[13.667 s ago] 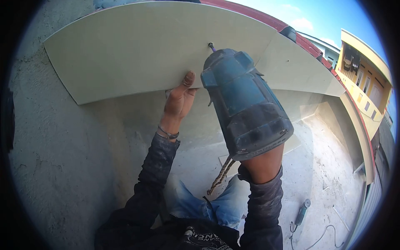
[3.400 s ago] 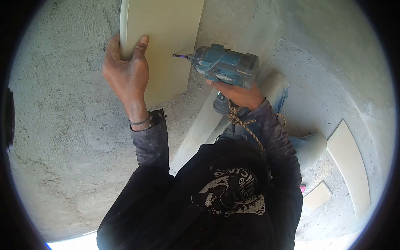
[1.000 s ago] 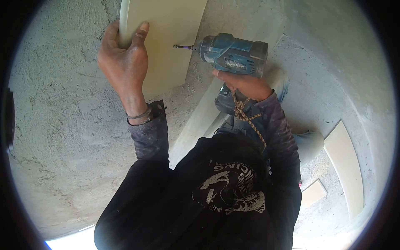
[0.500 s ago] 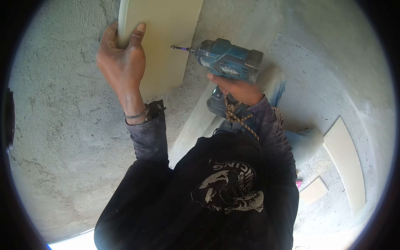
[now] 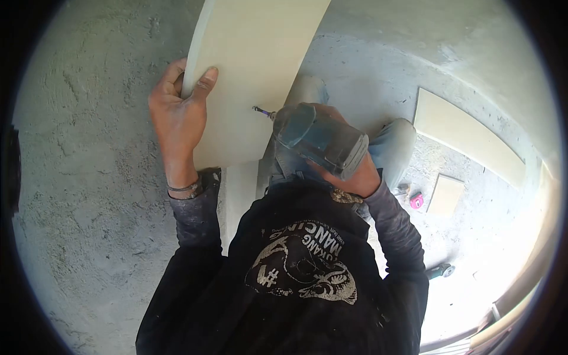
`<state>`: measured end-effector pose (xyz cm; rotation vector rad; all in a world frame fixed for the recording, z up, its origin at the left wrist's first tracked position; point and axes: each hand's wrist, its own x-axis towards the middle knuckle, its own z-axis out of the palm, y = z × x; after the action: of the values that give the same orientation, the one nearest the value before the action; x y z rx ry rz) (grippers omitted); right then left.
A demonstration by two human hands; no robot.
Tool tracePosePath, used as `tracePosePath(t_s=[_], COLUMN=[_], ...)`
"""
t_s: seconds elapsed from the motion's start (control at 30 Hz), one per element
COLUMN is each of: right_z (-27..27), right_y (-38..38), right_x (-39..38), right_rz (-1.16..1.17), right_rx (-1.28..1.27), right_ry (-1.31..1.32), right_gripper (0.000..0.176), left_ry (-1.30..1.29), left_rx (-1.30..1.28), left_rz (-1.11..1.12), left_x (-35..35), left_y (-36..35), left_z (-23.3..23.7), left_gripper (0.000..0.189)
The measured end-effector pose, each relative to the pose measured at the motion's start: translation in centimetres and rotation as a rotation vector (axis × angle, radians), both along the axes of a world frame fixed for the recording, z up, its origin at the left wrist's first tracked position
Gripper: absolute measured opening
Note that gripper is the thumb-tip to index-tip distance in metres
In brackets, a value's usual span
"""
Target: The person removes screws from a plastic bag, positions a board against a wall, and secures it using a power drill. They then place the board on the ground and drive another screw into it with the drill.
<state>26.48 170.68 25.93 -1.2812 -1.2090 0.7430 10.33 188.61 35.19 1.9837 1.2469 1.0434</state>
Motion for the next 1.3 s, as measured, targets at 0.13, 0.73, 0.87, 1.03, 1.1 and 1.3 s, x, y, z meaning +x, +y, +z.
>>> tracePosePath(t_s=[0.13,0.73,0.87,1.03,1.1,1.3], right_z=[2.5,-1.5,-2.3,-2.9,-2.8,-2.9], right_y=[-9.4,-26.6,-26.7,-27.0,-26.5,-26.3], right_x=[1.8,-12.8,-13.5,-12.3,-11.4,-9.6], right_rz=[-0.196,-1.348,-1.380,-1.232,-1.182,-1.062], right_rx=[-0.281,-0.791,-0.809,-0.722,-0.663,-0.688], right_ry=[-0.226,0.431,0.541,0.290,0.251,0.135], right_gripper=[0.059,0.032,0.031,0.037,0.036,0.037], left_ry=[0.028,0.474,0.544,0.630,0.601,0.543], left_rx=[-0.307,-0.353,-0.330,-0.175,-0.513,-1.009], left_rz=[-0.419,-1.312,-1.345,-1.365,-1.543,-1.698], left_x=[7.7,20.6,20.6,19.9,19.6,16.3], left_y=[-2.0,-18.3,-18.2,-18.1,-16.3,-12.2], left_z=[-4.8,-22.4,-23.8,-24.5,-25.4,-22.8], left_gripper=[0.025,0.030,0.034,0.043,0.051,0.054])
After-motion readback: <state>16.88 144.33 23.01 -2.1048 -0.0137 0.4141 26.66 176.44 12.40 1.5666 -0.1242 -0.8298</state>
